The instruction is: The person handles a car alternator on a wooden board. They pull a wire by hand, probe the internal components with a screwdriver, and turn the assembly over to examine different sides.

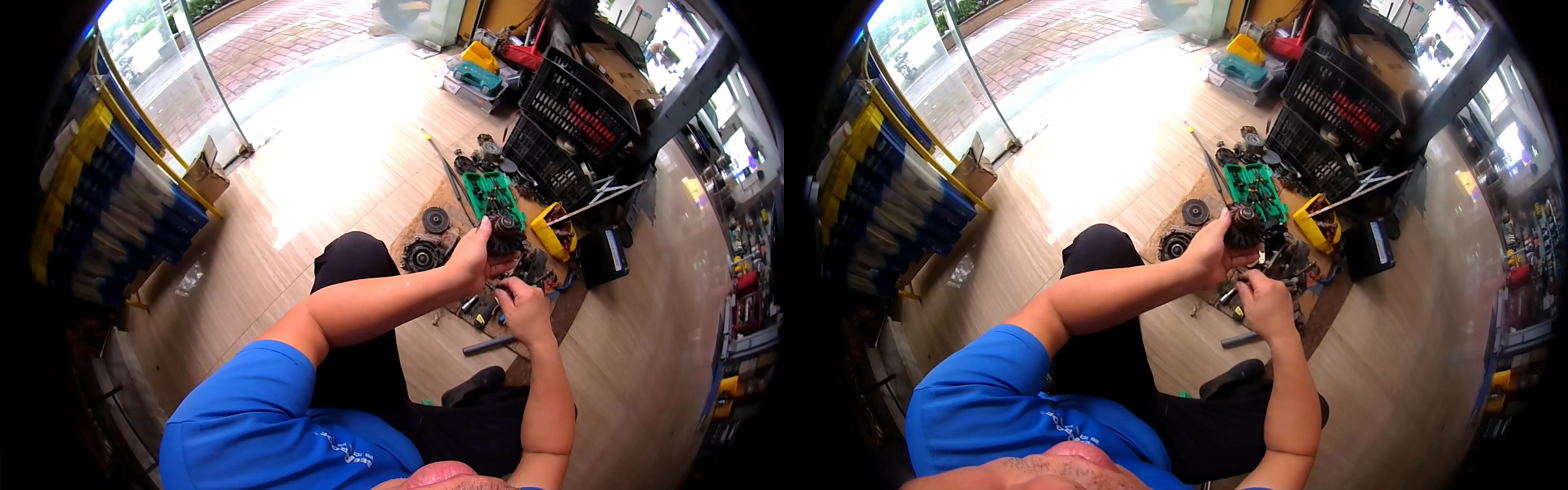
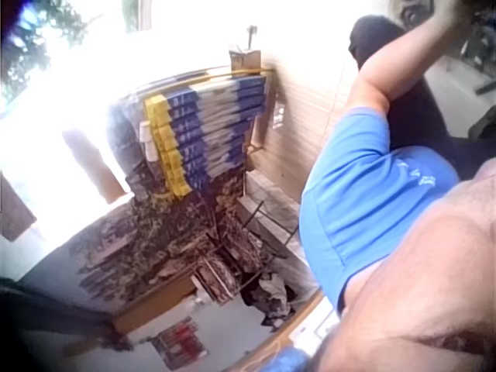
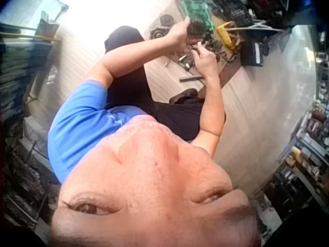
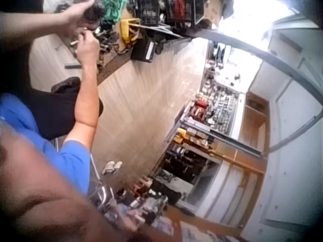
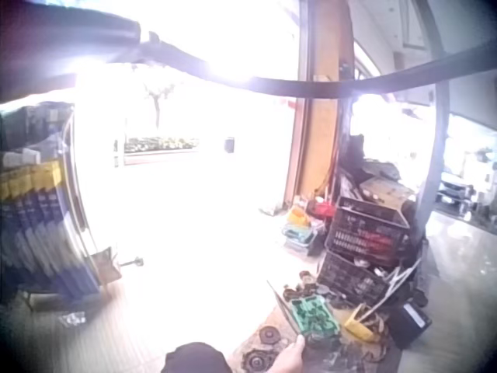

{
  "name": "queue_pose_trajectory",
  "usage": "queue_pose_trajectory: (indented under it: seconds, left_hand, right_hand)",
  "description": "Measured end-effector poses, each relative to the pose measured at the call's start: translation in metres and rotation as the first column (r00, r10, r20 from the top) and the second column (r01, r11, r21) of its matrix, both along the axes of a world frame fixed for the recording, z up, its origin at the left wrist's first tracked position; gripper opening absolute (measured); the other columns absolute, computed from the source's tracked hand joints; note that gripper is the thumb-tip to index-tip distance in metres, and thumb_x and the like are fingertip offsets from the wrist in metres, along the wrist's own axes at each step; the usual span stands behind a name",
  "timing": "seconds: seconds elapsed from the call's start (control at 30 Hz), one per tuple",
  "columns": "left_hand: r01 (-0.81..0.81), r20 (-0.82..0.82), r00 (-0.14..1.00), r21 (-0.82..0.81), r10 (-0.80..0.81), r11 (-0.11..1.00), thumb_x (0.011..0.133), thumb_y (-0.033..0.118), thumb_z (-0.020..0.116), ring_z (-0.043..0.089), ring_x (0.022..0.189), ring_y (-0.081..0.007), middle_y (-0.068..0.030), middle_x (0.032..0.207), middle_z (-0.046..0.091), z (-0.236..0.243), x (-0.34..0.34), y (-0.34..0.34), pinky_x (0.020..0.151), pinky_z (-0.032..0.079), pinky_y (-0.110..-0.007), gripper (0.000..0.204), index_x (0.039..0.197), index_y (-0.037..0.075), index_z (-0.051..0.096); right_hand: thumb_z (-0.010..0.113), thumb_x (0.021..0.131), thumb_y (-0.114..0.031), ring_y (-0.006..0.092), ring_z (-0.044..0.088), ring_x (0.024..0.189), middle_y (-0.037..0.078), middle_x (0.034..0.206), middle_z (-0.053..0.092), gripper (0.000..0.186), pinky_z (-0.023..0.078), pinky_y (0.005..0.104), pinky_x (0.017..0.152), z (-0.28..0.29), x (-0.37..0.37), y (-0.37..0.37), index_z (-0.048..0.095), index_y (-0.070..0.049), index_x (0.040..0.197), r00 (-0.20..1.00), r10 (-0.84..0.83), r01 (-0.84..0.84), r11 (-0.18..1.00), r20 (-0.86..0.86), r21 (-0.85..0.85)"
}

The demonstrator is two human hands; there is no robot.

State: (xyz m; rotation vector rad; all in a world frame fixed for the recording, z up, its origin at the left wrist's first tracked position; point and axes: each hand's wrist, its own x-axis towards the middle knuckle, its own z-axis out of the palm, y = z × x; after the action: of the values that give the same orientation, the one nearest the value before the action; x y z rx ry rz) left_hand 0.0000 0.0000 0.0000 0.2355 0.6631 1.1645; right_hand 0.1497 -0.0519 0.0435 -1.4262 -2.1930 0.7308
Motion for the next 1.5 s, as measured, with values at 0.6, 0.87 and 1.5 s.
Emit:
queue_pose_trajectory:
  seconds: [0.6, 0.87, 1.5]
  left_hand:
    - [0.067, 0.136, 0.987, 0.145, -0.087, 0.987, 0.102, 0.050, 0.026, 0.061, 0.107, -0.0255, -0.0046, 0.122, 0.062, 0.012, -0.002, -0.003, 0.090, 0.043, -0.045, 0.051, 0.129, 0.015, 0.051]
    - [0.157, 0.112, 0.978, 0.173, -0.178, 0.972, 0.102, 0.049, 0.030, 0.054, 0.113, -0.0198, -0.0017, 0.125, 0.060, 0.010, 0.002, -0.012, 0.094, 0.040, -0.044, 0.047, 0.129, 0.018, 0.053]
    - [0.232, 0.024, 0.971, 0.128, -0.237, 0.964, 0.103, 0.046, 0.027, 0.065, 0.093, -0.0263, -0.0080, 0.118, 0.063, 0.012, -0.001, -0.012, 0.081, 0.052, -0.042, 0.047, 0.128, 0.015, 0.051]
  right_hand:
    - [0.062, 0.089, -0.009, 0.0153, 0.064, 0.072, 0.008, 0.084, 0.068, 0.021, 0.051, 0.0300, 0.065, -0.026, 0.022, 0.023, 0.063, -0.003, 0.109, 0.933, -0.124, 0.022, 0.957, -0.339, -0.289]
    - [0.055, 0.095, -0.006, 0.0090, 0.059, 0.069, 0.004, 0.085, 0.066, 0.013, 0.049, 0.0258, 0.061, -0.031, 0.014, 0.024, 0.063, -0.001, 0.103, 0.751, -0.239, -0.061, 0.903, -0.616, -0.425]
    - [0.056, 0.093, -0.003, 0.0078, 0.060, 0.064, 0.003, 0.071, 0.062, 0.009, 0.049, 0.0237, 0.060, 0.002, 0.049, 0.026, 0.062, 0.002, 0.097, 0.908, -0.289, 0.365, 0.900, -0.302, 0.236]
